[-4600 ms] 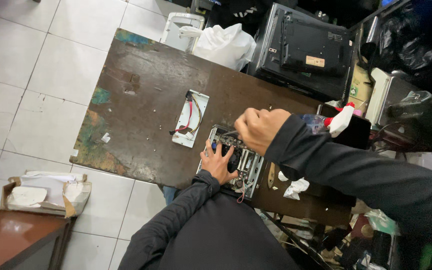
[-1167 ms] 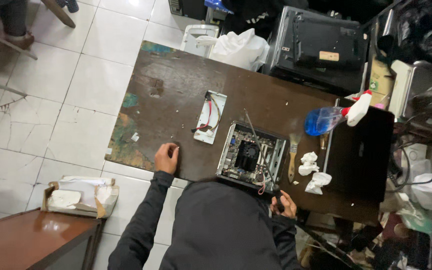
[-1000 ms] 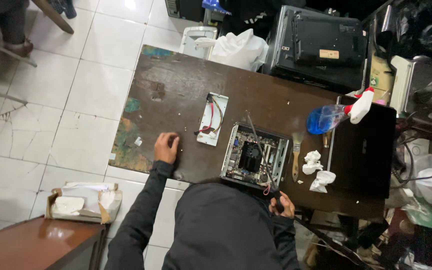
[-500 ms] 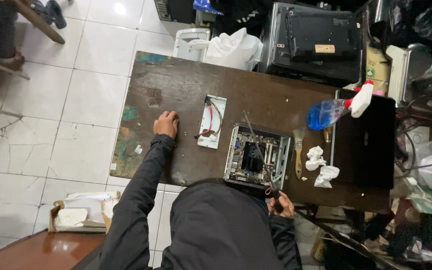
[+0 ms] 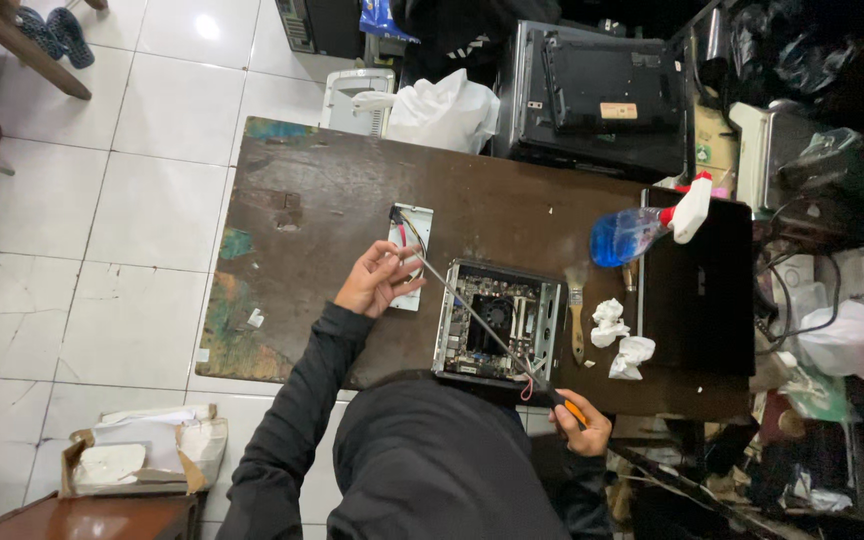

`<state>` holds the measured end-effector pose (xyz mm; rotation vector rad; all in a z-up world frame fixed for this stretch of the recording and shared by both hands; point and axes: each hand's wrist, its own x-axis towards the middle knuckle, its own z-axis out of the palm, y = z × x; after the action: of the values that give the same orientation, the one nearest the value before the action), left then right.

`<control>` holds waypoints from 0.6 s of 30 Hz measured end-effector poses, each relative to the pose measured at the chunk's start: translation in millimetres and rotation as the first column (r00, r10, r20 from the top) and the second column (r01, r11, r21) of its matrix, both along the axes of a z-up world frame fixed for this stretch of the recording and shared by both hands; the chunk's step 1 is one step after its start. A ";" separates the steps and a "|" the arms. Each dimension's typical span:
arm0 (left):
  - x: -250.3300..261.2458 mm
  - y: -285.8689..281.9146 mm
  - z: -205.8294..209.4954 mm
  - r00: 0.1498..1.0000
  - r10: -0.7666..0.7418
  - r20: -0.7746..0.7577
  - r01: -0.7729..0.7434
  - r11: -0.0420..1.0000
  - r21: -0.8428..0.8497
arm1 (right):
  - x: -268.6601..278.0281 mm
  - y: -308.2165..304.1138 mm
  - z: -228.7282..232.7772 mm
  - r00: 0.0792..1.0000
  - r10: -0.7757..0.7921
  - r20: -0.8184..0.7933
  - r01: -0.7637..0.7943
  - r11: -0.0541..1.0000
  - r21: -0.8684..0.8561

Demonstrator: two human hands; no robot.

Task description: The person works on an open electronic device placed on a cluttered workbench. They use a screwdriver to tighten or loosen screws on the device's internal components while occasionally adjusting wires and parts with their hands.

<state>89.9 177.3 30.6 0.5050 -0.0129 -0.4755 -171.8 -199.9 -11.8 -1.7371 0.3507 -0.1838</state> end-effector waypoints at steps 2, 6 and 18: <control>-1.8 -2.6 -2.3 1.000 -0.020 -0.002 0.020 1.000 -0.018 | 0.1 1.1 4.4 0.998 -0.018 -0.058 0.017 1.000 -0.015; -5.1 -1.8 2.6 0.999 -0.042 -0.019 0.042 0.999 -0.019 | -1.1 0.1 0.7 0.988 -0.048 -0.144 0.039 0.997 -0.060; 0.0 -0.5 22.8 0.996 -0.078 0.053 0.076 0.996 0.038 | -5.8 3.0 8.7 0.989 -0.085 -0.122 0.080 0.996 -0.046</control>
<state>89.8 176.8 53.4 0.5538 -0.0769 -0.5382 -177.6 -196.8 -3.1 -1.7801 0.5129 -0.1441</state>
